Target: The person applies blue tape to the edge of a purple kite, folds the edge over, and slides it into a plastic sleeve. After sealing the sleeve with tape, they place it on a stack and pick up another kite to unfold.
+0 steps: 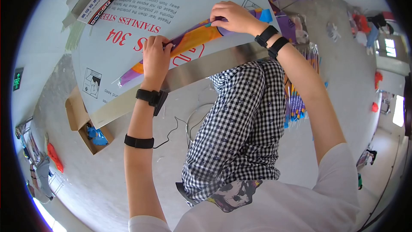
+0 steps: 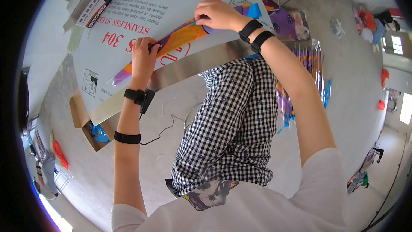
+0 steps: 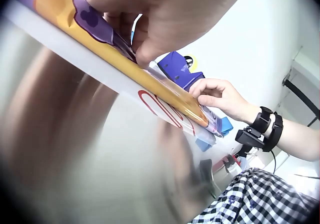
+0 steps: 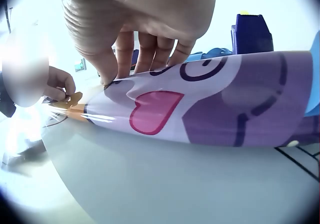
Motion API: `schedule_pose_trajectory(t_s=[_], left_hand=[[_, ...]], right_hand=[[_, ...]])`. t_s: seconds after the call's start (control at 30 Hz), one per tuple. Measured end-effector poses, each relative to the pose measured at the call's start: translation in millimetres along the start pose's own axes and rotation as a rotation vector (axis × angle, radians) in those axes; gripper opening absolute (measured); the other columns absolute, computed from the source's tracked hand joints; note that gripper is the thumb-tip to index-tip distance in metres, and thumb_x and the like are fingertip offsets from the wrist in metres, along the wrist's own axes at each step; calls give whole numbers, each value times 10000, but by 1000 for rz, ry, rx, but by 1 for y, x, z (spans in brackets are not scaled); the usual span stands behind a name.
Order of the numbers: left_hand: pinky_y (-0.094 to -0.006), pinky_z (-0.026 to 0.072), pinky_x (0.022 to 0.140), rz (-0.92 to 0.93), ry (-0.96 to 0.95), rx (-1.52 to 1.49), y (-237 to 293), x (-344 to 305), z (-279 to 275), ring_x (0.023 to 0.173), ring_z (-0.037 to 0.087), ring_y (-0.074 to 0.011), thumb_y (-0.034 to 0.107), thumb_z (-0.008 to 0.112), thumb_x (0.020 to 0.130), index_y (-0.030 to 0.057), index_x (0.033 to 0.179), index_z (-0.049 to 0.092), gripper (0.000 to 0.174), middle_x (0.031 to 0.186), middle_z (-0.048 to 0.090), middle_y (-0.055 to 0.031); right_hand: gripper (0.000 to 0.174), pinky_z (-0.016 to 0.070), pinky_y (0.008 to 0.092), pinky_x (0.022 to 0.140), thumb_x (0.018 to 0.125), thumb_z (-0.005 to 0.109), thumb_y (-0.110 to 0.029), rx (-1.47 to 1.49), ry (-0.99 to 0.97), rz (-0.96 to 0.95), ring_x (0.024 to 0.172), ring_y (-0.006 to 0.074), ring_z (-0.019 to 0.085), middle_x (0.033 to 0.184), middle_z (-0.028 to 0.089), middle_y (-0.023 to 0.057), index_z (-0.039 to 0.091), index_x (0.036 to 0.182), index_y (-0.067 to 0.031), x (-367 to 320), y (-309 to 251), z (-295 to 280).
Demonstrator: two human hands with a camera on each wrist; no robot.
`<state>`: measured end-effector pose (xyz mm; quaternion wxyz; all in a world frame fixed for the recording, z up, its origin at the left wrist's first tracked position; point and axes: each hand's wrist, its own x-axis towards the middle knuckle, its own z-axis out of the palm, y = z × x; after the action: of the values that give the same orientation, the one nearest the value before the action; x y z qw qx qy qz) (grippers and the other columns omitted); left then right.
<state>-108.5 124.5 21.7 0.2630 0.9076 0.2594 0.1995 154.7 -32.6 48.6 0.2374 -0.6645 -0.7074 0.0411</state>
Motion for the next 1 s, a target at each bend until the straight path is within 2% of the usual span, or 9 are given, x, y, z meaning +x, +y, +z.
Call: schedule_pose_trajectory(t_s=[0.23,0.47,0.53,0.67,0.77,0.8,0.83,0.93,1.0], left_hand=[[-394,474,856,-40,-73,-43,0,6,-7,962,589,-300,211,728,848,35,1004,651,248,972,634,-122],[-420,498,851,-170,-348,-1,3,30,-15,988,611,-332,240,787,753,59,965,674,301,946,698,-103],[-410,508,825,-180,-441,18,4,36,-17,971,631,-315,230,786,740,65,930,675,276,939,704,-100],[-384,513,772,-196,-403,-169,11,29,-18,868,665,-272,196,762,750,69,909,642,236,870,703,-92],[-362,511,742,-130,-374,-230,37,20,-34,804,674,-248,151,743,776,63,896,621,193,813,695,-92],[-346,510,740,-104,-364,-232,51,19,-44,797,673,-234,122,736,790,61,894,619,168,799,690,-97],[-330,508,738,-76,-355,-233,63,17,-55,790,673,-220,92,729,805,59,891,616,146,786,686,-102],[-345,481,835,304,-96,34,93,16,-85,853,665,-277,98,722,799,80,912,611,158,869,706,-89],[-344,456,898,442,379,-31,125,13,-109,946,641,-263,76,720,824,64,983,605,196,974,684,-103]], right_hand=[[157,468,372,818,851,728,-205,11,-76,39,895,257,591,885,619,25,626,868,-87,10,4,12],[301,479,385,837,814,763,-316,75,-13,46,985,272,600,1014,626,46,618,918,-73,15,-2,15],[336,471,384,880,804,768,-322,42,-81,54,991,263,594,1015,628,42,634,1000,-85,14,-4,12],[391,479,384,891,795,773,-343,-38,-326,131,983,266,604,1028,665,49,653,1085,-109,22,-16,-4],[369,496,411,826,800,766,-338,46,-475,321,926,291,640,986,702,76,652,1070,-113,23,-52,-30],[313,498,443,670,815,739,-336,65,-374,237,761,322,672,820,698,108,648,997,-99,18,-60,-33],[293,500,437,673,830,724,-317,52,-411,259,767,323,670,819,695,114,650,1015,-101,11,-68,-40],[221,497,427,664,886,669,-221,50,-436,320,761,339,663,800,682,145,661,1060,-85,2,-116,-84],[235,466,343,612,912,679,-224,188,-267,326,681,216,613,767,647,120,654,1088,-71,-20,-133,-108]])
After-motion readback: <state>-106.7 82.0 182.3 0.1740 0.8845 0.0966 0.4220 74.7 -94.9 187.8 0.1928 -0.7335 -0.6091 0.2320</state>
